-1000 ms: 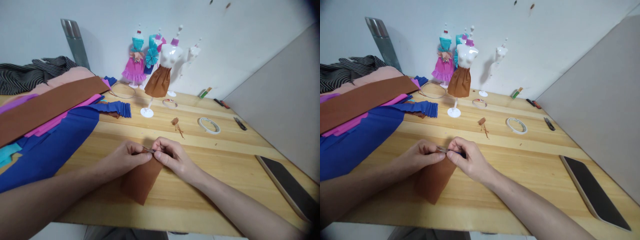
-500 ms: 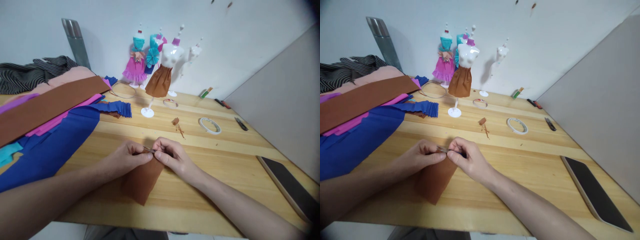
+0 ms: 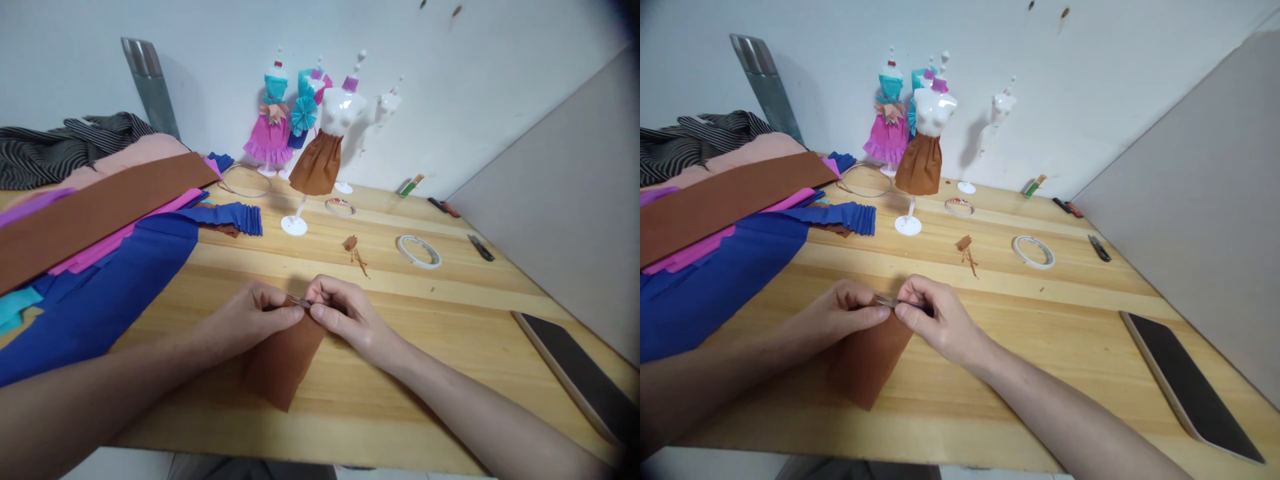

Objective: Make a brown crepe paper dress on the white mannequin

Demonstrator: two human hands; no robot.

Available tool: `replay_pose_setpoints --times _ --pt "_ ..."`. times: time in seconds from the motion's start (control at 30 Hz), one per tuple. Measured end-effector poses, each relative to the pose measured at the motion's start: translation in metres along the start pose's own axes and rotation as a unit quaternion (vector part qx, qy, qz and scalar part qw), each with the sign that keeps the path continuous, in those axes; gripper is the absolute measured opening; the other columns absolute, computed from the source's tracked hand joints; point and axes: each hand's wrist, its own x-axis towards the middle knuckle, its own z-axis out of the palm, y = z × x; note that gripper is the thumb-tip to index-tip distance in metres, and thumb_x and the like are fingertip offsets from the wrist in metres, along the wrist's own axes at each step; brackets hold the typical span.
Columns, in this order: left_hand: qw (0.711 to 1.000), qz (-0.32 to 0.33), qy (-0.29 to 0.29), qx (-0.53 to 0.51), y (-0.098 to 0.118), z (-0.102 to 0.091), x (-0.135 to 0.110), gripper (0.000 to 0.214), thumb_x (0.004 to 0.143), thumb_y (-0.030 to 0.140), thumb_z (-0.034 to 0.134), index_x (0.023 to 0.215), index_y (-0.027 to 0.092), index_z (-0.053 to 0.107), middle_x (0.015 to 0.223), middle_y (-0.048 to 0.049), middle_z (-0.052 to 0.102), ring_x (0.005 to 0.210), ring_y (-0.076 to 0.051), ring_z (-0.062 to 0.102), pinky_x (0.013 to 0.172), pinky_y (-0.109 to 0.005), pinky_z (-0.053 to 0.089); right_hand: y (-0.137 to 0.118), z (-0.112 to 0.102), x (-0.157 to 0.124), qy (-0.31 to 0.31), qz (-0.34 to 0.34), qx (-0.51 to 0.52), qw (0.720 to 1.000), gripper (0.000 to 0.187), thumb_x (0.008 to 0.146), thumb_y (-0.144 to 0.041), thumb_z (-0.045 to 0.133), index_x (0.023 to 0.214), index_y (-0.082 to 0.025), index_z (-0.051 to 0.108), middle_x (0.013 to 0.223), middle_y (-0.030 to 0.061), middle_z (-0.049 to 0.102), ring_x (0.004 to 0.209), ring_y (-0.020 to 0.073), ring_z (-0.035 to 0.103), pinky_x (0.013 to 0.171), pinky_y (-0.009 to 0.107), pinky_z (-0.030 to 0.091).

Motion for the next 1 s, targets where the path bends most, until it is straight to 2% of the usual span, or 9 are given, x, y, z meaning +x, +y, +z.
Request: replay_pose_setpoints --times 0.7,1.0 --pt "1.0 -0.001 -0.003 -0.002 0.0023 0.0012 0.0002 0.043 0.082 0.038 0.051 0.051 0.019 0.026 0.054 0.0056 0.02 0.052 -0.008 0.02 0.051 -0.028 0.012 -0.0001 0.0018 0.0009 0.008 0.02 0.004 1.0 0.032 0.084 -0.047 0.054 0.07 -0.019 0.045 0.06 -0.0046 0.036 0.055 0.0101 0.032 0.05 0.024 0.026" --pt "1.0 0.007 -0.008 -0.004 0.0025 0.0006 -0.0001 0.042 0.083 0.034 0.05 0.052 0.019 0.026 0.054 0.0054 0.02 0.052 -0.008 0.019 0.051 -0.029 0.012 -0.0006 0.0033 0.0014 0.013 0.016 -0.001 1.0 0.029 0.084 -0.041 0.054 0.068 -0.019 0.044 0.059 -0.0053 0.035 0.054 0.0096 0.03 0.051 0.024 0.026"
